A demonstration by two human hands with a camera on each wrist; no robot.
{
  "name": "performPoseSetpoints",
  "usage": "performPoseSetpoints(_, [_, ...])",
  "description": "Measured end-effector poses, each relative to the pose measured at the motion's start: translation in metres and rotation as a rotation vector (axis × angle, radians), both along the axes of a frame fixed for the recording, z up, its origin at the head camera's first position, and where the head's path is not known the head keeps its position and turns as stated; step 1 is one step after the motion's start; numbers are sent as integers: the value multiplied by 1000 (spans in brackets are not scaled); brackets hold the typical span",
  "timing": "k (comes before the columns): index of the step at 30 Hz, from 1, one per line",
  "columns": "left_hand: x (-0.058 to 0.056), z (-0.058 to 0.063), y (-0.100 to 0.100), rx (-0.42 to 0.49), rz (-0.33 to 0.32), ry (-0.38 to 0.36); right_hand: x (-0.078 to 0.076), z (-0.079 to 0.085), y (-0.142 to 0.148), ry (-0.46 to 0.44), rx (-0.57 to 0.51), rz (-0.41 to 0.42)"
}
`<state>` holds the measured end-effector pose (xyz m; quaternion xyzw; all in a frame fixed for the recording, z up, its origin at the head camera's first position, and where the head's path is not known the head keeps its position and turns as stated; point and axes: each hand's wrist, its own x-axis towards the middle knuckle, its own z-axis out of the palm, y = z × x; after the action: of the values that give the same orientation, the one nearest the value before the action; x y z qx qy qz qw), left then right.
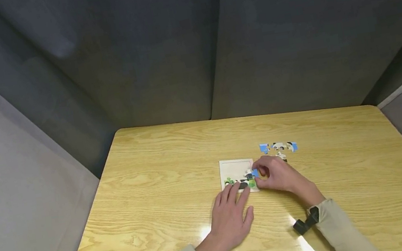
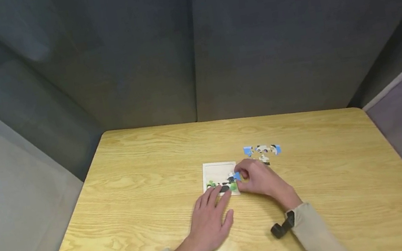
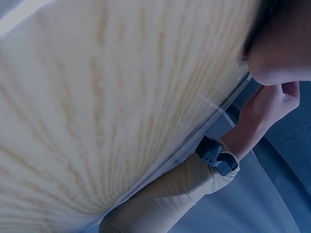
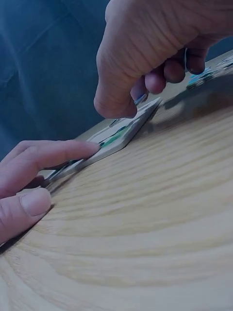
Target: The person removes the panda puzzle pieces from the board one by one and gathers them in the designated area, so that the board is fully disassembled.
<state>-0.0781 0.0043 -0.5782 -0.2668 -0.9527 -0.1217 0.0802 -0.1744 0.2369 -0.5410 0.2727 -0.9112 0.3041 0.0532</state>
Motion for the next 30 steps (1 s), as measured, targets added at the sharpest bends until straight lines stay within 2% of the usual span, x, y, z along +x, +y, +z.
performPoseSetpoints(6, [-1,-1,-1,1,3,4,3,-2,13,29,-66,11])
performPoseSetpoints(14, [-2,-3,2,-20,-4,4,5,-8,38,3,-167,-29])
performPoseSetpoints(21, [0,0,3,-8,-2,19,5,-7,62,-9,-152,-132])
performPoseSetpoints(30, [2,0,1,12,11,-6,2,-11,90,7,-158,-208])
